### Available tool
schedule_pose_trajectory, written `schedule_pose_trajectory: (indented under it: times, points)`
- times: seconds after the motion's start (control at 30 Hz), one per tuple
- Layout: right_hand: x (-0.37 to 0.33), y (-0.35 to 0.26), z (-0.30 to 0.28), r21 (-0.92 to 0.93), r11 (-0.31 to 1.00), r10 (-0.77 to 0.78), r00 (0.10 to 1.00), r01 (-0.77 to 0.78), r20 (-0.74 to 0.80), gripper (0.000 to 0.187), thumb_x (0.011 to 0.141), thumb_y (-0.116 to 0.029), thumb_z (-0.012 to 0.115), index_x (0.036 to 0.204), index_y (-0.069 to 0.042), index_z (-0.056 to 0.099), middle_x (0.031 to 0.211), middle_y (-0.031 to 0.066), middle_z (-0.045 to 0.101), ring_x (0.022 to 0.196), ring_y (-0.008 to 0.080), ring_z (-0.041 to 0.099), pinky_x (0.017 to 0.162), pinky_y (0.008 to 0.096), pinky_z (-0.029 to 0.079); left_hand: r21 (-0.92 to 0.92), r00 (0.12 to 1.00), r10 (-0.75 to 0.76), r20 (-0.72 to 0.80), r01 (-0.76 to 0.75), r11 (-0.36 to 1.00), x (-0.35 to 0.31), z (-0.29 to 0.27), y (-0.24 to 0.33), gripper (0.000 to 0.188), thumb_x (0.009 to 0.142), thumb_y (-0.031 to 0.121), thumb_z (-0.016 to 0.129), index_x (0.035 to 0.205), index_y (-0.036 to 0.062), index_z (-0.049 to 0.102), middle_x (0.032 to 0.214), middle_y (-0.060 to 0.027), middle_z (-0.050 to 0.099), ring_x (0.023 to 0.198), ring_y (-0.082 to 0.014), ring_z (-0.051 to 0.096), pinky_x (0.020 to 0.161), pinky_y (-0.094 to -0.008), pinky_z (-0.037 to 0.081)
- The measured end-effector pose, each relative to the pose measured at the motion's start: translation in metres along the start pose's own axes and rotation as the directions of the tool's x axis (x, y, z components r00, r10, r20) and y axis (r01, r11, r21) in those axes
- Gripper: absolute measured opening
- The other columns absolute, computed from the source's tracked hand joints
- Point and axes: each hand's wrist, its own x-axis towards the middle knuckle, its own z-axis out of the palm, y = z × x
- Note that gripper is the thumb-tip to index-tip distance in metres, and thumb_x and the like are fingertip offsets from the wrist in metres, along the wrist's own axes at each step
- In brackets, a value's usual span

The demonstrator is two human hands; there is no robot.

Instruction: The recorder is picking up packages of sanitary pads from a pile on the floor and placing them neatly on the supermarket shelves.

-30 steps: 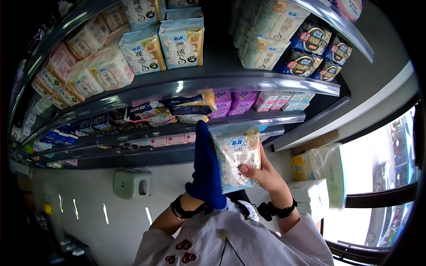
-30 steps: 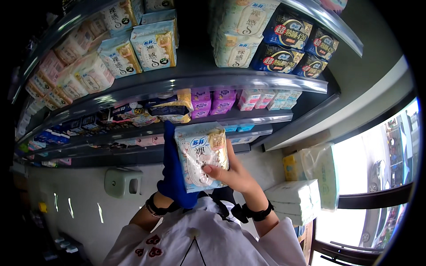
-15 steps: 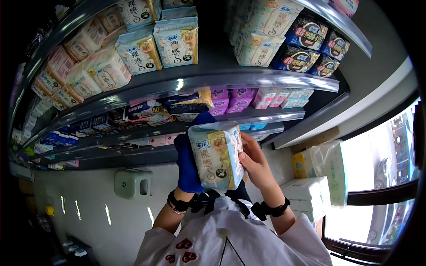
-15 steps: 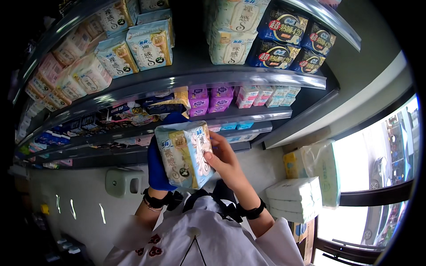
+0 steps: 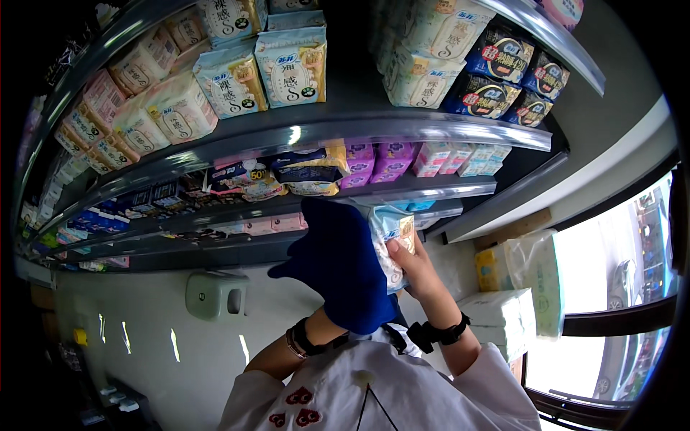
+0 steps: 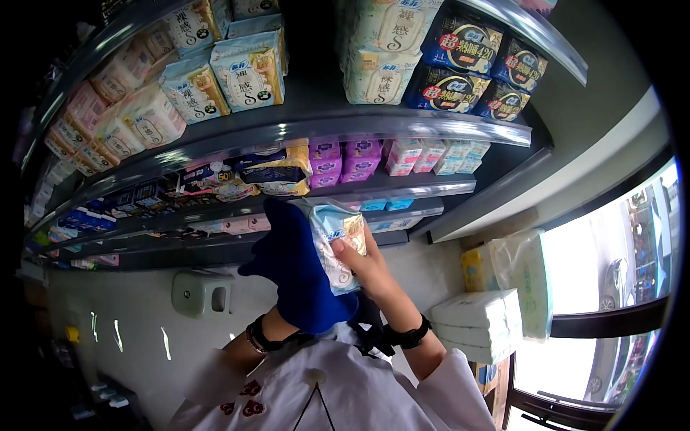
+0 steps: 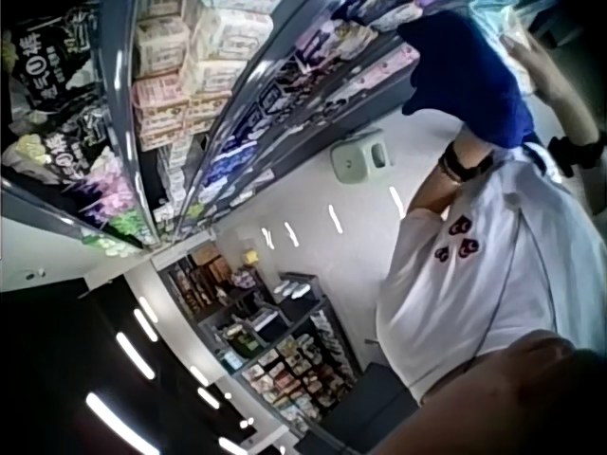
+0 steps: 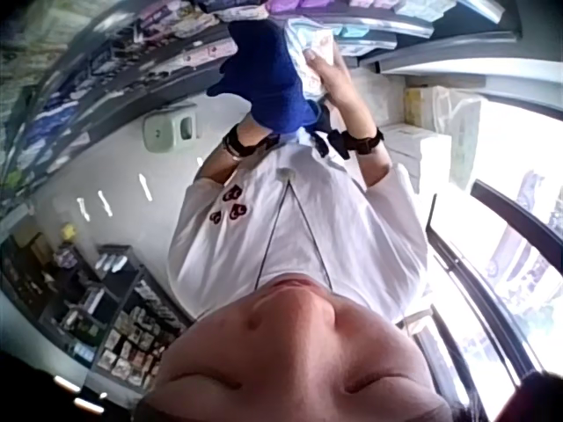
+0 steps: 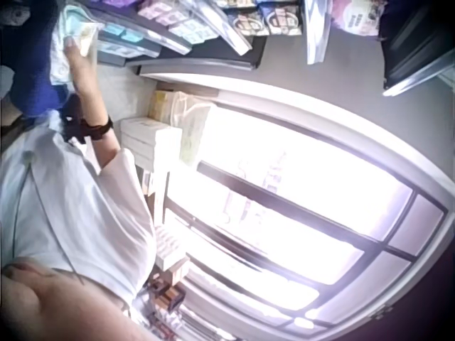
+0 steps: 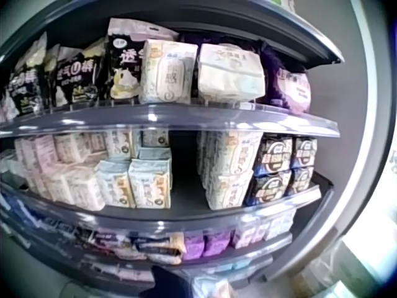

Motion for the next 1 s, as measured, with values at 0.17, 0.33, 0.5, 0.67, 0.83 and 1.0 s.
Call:
schedule_pose_trajectory:
  times: [0.17,0.33,0.5,0.67,0.83,1.0]
  points:
    - [-0.013,0.015,-0.007,-0.082,0.996,0.043,0.990,-0.032,0.136,0.083,0.088,-0.028,0.075,0.150,-0.004,0.027,0.130,0.0074,0.052,0.119,0.0158,0.049,0.102,0.0310,0.039,-0.246,1.000,-0.001,0.013,0.004,0.969,0.037,-0.030,-0.026,0.052,0.081,0.027,0.067,0.123,-0.0014,0.057,0.111,-0.0164,0.062,0.101,-0.0355,0.061,0.089,-0.0422,0.048]
    - [-0.015,-0.001,-0.008,-0.261,0.955,-0.059,0.954,0.140,0.295,0.077,0.083,-0.023,0.078,0.145,-0.005,0.037,0.122,0.0072,0.055,0.114,0.0161,0.050,0.101,0.0303,0.039,-0.204,0.991,0.120,0.063,-0.105,0.973,0.035,-0.031,-0.041,0.037,0.082,0.030,0.068,0.100,-0.0005,0.057,0.091,-0.0150,0.057,0.079,-0.0303,0.058,0.067,-0.0376,0.047]
    - [-0.016,-0.010,-0.006,-0.397,0.887,-0.053,0.905,0.237,0.422,0.078,0.081,-0.023,0.079,0.144,-0.003,0.039,0.127,0.0096,0.054,0.116,0.0181,0.052,0.102,0.0310,0.039,-0.486,0.982,-0.180,0.050,0.181,0.855,0.015,-0.022,-0.077,0.026,0.101,0.022,0.050,0.081,0.0049,0.052,0.074,-0.0052,0.056,0.061,-0.0167,0.051,0.061,-0.0315,0.045]
    - [-0.024,0.003,-0.009,0.067,0.995,-0.096,0.947,0.079,0.308,0.082,0.084,-0.028,0.076,0.148,-0.003,0.031,0.132,0.0114,0.053,0.119,0.0201,0.054,0.102,0.0343,0.043,-0.834,0.878,-0.427,0.216,0.394,0.387,0.038,-0.032,-0.047,0.036,0.103,0.025,0.043,0.124,-0.0012,0.057,0.110,-0.0116,0.066,0.102,-0.0206,0.064,0.095,-0.0336,0.049]
    - [-0.018,0.013,0.008,0.277,0.950,-0.163,0.986,0.146,0.039,0.071,0.094,-0.055,0.052,0.146,-0.009,0.036,0.139,0.0126,0.052,0.125,0.0276,0.054,0.105,0.0440,0.043,-0.878,0.940,-0.287,0.186,0.289,0.380,0.032,-0.012,-0.030,0.049,0.104,0.022,0.040,0.148,0.0015,0.035,0.148,-0.0100,0.044,0.133,-0.0189,0.045,0.113,-0.0352,0.033]
    - [-0.009,-0.005,0.021,0.439,0.872,-0.205,0.976,0.217,-0.076,0.075,0.096,-0.068,0.035,0.150,-0.016,0.035,0.148,0.0110,0.043,0.132,0.0319,0.046,0.107,0.0508,0.040,-0.758,0.950,-0.271,0.154,0.290,0.584,0.014,-0.009,-0.023,0.048,0.100,0.016,0.047,0.144,-0.0009,0.040,0.143,-0.0121,0.049,0.124,-0.0184,0.052,0.104,-0.0344,0.041]
